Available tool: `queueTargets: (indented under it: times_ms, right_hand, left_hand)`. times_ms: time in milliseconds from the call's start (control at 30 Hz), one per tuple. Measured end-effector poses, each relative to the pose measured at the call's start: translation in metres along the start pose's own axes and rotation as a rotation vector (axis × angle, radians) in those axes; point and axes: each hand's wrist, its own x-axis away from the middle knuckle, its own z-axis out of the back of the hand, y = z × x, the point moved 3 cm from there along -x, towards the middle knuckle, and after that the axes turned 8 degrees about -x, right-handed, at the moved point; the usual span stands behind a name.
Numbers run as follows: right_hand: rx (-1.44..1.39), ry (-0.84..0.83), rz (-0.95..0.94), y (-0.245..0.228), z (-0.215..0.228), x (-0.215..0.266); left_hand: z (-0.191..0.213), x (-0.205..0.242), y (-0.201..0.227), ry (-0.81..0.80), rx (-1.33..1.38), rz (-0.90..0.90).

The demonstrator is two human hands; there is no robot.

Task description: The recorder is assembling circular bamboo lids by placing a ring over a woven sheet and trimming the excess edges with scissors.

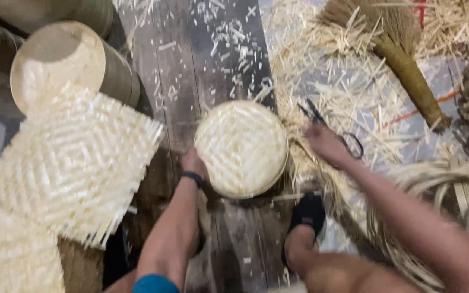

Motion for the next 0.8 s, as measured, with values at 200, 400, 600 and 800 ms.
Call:
queueTargets:
  times_ms: [200,400,600,800]
  right_hand:
    - [-1.179,0.185,-0.239,-0.022,-0.115,-0.041]
    - [-1.271,0.263,0.486,-0.069,-0.037,0.036]
    - [-0.961,0.079,-0.178,-0.048,-0.043,0.028]
    - [-0.338,0.422,0.145,0.02,-0.062,-0.009]
  left_hand:
    - [-0.021,0.071,0.035,0.227,0.184,0.159]
    - [0.021,0.064,0.033,0.027,0.548,-0.633]
    - [-0.006,0.089,0.058,-0.578,0.334,-0.145]
    - [0.013,0.022,0.017,0.133,-0.88,-0.321]
